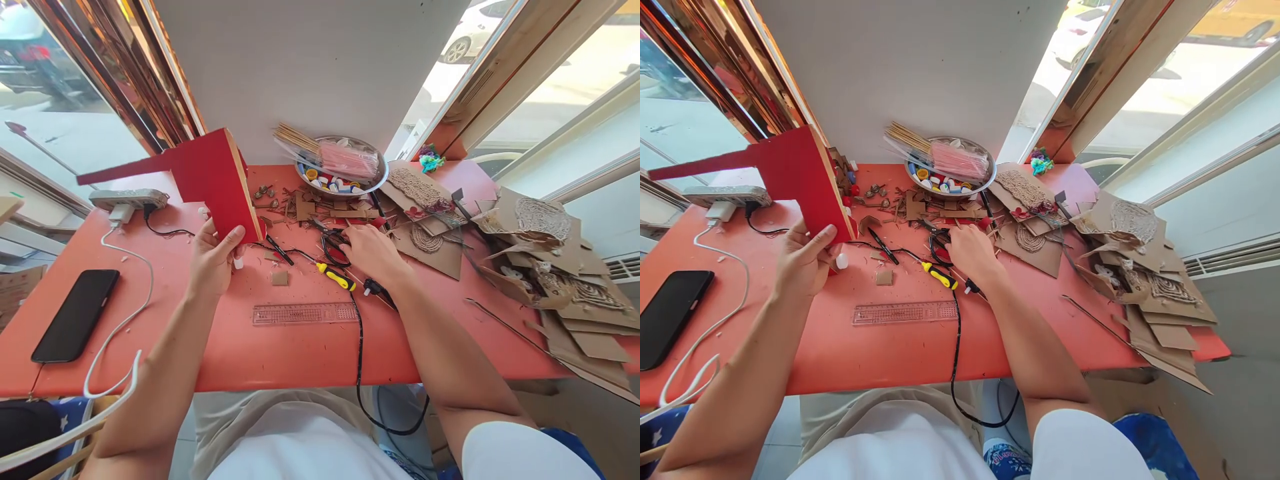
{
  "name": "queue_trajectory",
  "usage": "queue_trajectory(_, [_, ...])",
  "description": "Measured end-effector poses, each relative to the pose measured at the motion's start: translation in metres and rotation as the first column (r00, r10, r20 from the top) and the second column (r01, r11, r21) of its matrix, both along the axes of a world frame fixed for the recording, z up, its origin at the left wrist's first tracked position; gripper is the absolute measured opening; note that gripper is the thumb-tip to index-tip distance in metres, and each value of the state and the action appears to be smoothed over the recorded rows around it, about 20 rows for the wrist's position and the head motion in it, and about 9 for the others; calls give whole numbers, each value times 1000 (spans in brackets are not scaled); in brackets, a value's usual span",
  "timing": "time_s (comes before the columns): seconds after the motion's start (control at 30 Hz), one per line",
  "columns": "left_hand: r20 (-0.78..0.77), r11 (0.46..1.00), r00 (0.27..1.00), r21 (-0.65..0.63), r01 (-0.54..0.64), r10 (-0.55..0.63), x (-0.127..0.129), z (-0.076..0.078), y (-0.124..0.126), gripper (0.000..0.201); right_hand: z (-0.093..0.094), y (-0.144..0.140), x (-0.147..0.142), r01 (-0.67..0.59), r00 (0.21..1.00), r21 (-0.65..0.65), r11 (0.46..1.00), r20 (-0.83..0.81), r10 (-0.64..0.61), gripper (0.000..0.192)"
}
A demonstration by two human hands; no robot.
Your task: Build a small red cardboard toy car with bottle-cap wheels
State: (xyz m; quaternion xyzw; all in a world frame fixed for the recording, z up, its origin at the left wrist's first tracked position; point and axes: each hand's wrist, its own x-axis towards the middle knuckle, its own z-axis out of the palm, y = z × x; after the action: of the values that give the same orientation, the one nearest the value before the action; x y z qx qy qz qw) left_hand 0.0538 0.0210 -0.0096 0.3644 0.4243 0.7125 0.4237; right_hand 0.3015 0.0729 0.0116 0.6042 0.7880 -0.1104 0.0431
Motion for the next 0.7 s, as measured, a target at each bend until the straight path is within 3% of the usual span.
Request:
queue_trajectory(0.27, [-57,1000,998,5,-16,17,11,7,-8,43,9,-7,-9,48,997,-75,996,68,-43,31])
queue_trajectory(0.57, [-162,991,982,-99,85,-100,17,5,-13,33,7,-2,-5,71,997,-93,993,-2,-71,35])
queue_trajectory(0.63, [-184,981,969,-133,140,-163,21,3,-14,34,3,2,-1,99,989,-67,993,-102,-106,32])
queue_trajectory(0.7, [-177,975,965,-143,170,-195,24,1,-14,35,-2,7,5,154,938,-11,988,-313,-150,23])
